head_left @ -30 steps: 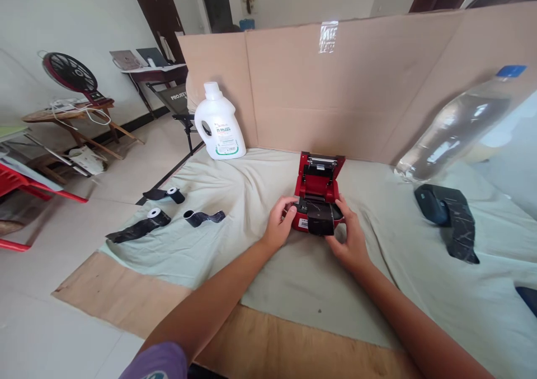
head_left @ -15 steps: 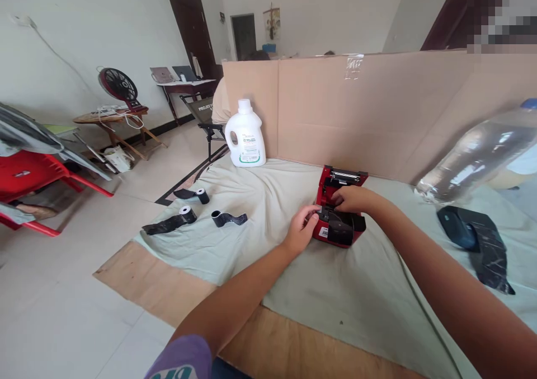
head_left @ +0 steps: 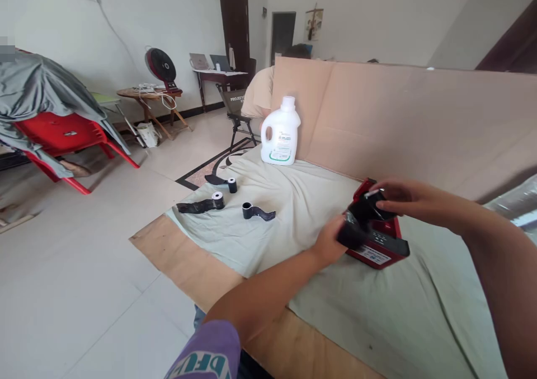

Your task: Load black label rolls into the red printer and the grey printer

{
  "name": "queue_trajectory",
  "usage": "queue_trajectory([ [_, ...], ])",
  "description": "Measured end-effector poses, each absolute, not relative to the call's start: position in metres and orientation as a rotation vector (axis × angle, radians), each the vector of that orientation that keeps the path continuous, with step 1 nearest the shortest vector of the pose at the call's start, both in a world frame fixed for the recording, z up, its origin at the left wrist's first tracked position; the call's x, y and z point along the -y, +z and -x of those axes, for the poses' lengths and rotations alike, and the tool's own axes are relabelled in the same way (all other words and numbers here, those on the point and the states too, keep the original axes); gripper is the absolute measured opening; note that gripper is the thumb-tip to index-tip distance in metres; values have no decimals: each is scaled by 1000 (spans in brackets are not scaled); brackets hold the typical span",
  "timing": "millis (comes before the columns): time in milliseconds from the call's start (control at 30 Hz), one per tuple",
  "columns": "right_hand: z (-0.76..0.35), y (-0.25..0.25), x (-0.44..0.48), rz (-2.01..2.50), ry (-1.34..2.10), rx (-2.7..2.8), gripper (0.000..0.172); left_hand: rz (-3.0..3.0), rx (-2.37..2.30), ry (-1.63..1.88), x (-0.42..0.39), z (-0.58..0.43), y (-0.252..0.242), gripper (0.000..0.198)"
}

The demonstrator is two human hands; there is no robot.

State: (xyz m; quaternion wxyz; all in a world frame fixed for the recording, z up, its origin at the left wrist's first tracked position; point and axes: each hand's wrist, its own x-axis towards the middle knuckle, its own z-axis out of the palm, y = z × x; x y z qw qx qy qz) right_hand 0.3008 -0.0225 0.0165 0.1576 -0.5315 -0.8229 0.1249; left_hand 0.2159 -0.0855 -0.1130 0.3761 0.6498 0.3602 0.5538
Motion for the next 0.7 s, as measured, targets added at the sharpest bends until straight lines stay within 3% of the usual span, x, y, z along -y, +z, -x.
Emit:
queue_trajectory([
  [200, -177, 5, 7, 1292, 462, 2220, 33, -1652, -899, 1388, 84, -214, -112, 26],
  [467, -78, -73, -4, 1464, 521, 2303, 30, -1616, -942, 1377, 87, -210, -107, 31],
  [600, -81, -66, 8, 1344, 379, 2276, 50, -1556, -900, 1411, 85, -211, -107, 31],
  [700, -92, -54, 28, 1056, 406, 2302, 47, -1552, -897, 1433, 85, -211, -107, 31],
])
